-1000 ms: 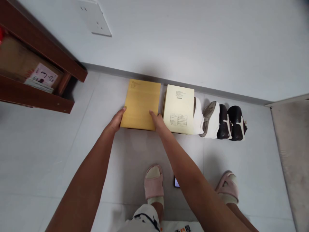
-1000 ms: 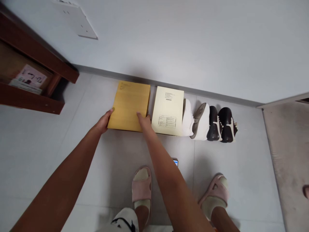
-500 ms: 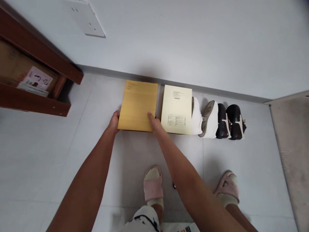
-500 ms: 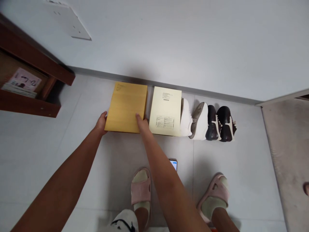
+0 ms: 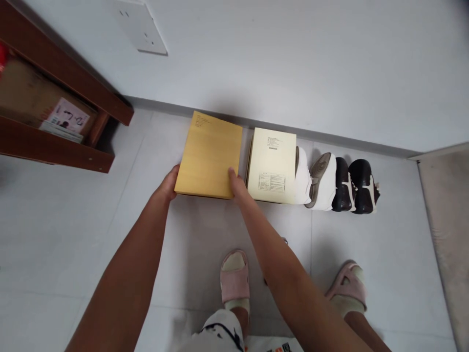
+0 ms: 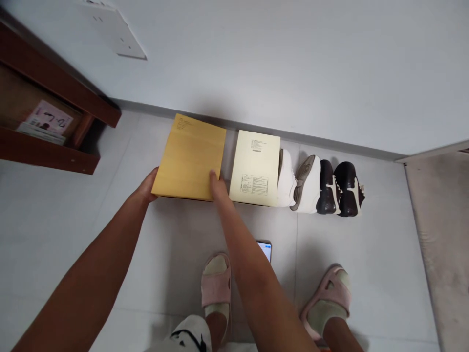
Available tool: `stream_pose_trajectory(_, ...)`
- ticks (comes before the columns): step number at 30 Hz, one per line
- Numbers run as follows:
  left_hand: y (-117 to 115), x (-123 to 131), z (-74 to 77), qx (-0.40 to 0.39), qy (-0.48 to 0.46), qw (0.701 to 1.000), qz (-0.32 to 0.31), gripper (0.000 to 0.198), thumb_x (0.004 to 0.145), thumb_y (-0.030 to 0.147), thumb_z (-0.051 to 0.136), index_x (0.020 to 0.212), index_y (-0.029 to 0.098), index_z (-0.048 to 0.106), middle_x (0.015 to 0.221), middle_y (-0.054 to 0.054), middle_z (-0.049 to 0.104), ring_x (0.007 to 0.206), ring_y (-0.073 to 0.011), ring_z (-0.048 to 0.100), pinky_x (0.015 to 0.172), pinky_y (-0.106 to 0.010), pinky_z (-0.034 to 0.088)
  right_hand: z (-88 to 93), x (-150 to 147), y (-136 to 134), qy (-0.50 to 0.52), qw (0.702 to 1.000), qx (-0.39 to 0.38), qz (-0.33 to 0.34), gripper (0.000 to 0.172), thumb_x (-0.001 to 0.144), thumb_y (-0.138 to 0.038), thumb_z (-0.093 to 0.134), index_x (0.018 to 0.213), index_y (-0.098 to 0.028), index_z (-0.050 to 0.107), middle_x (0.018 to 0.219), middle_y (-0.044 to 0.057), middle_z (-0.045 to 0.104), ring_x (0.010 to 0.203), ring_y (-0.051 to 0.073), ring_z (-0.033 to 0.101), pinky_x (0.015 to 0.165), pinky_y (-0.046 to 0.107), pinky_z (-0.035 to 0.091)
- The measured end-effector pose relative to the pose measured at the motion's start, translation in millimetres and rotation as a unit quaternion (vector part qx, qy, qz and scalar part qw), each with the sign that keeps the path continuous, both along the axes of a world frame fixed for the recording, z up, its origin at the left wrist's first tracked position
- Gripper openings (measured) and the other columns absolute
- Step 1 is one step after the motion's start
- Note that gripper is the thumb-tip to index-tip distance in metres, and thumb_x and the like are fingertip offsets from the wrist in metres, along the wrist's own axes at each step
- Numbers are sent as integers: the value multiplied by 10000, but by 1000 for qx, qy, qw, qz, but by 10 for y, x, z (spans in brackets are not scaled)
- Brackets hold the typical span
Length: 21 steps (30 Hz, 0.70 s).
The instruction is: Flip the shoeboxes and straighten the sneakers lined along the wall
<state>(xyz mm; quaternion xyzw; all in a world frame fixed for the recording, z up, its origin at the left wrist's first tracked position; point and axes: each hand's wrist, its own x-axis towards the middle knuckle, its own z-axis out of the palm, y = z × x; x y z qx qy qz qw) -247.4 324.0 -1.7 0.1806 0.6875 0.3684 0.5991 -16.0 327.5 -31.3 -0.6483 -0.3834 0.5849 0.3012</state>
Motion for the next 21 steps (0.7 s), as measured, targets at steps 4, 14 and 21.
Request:
stream_pose_trajectory(4, -114, -71, 83, 21, -6, 1000, -15, 616, 836, 643, 589, 1217, 186, 750, 1096, -172, 795, 1092, -385, 747, 900, -494, 631, 204, -52, 13, -73, 997, 35, -1, 832, 996, -629, 505, 1624, -116, 319, 1633, 219, 452, 1556, 327, 396, 1260, 562, 340)
stream_pose_trajectory(14, -157, 6, 267, 88, 42, 995, 11, 570, 823, 492, 699, 1299, 179, 716, 1141, -129, 785, 1074, -326, 756, 896, -459, 647, 333, -239, -57, -98, 979, 144, 110, 804, 996, -710, 447, 1629, -220, 375, 1744, 128, 255, 1659, 348, 34, 1313, 631, 126)
stream_pose_trajectory(21, -92, 188, 583, 137, 136, 981, -16, 539, 779, 446, 778, 1278, 244, 754, 1095, -63, 799, 1112, -315, 739, 959, -434, 632, 569, -270, -42, -22, 989, 108, 102, 838, 995, -755, 402, 1622, -198, 394, 1668, 121, 428, 1599, 307, 316, 1307, 543, 259)
